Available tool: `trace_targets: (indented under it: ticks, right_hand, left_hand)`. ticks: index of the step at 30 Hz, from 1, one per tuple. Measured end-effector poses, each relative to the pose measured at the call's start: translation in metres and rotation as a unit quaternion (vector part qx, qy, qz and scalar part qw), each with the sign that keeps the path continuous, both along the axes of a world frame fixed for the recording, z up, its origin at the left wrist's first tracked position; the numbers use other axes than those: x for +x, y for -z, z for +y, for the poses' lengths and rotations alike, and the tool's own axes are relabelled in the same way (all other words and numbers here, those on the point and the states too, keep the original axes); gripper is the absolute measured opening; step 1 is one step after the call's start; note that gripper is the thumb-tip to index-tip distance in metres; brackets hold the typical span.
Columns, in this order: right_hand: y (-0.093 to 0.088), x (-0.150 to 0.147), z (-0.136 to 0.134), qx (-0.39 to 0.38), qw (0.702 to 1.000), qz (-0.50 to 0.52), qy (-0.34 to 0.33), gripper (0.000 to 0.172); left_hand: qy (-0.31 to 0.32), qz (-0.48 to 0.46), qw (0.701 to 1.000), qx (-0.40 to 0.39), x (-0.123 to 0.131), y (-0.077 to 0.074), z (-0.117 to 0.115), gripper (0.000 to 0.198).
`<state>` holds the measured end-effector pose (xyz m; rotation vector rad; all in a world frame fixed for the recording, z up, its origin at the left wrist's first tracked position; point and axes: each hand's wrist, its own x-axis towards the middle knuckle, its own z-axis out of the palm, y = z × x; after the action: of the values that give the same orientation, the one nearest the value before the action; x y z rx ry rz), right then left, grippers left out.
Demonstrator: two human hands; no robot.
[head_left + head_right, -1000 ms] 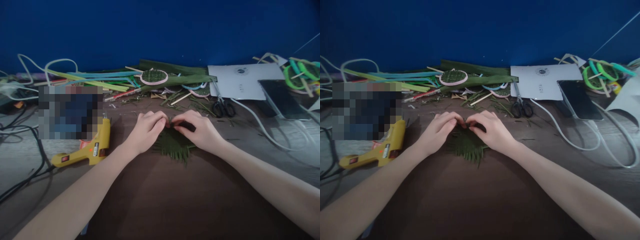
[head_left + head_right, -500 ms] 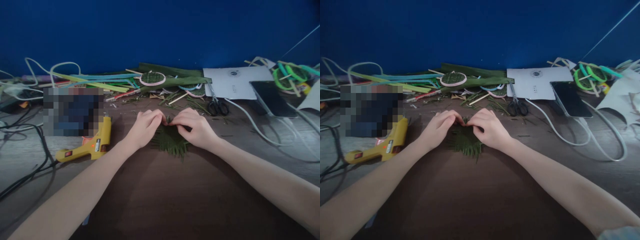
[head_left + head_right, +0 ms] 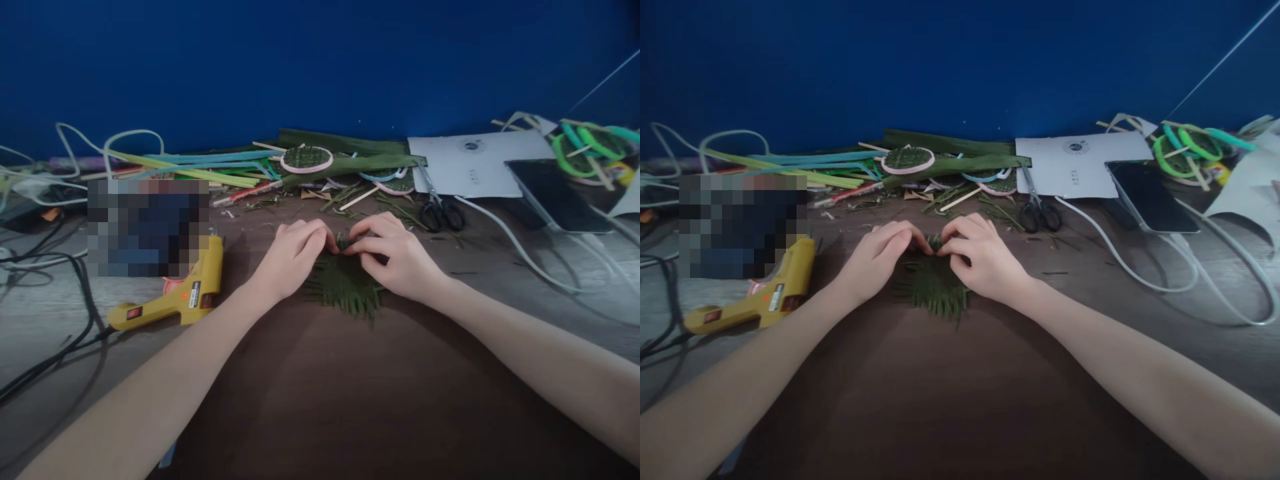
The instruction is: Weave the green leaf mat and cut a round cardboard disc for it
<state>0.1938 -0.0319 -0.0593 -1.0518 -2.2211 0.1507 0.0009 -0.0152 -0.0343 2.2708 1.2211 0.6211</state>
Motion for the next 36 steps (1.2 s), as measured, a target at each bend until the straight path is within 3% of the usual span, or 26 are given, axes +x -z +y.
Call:
trace_targets:
  ticks: [7,13,19,25,36]
  right_hand:
    - [-0.0043,0.0008,-0.0019,-0.026,1.0,0.012,0.007,0.023]
    - [-0.0068,0.0001,-0.0031,-0.033,0.991,0.035,0.122,0.012]
    - [-0.0013,-0.0032,-0.0032,-0.059,0.979,-0.033,0.193,0.025]
    - [0.0026,-0.0022,-0.0019,-0.041,0.981,-0.037,0.189,0.031]
    - [-0.0007,0.0066,0.0021,-0.082,0.986,-0.018,0.144,0.025]
  left_hand:
    - [0.019,0.005,0.999,0.027,0.0007,-0.0003,-0.0009,0.035]
    - [0.015,0.014,0.999,0.034,0.0012,0.0003,-0.0016,0.035]
    - [0.029,0.015,0.998,0.045,0.0006,-0.0006,-0.0023,0.034]
    - [0.047,0.031,0.997,0.057,0.0002,0.0,-0.0023,0.034]
    - [0.061,0.051,0.993,0.088,0.0004,0.0021,-0.0026,0.035]
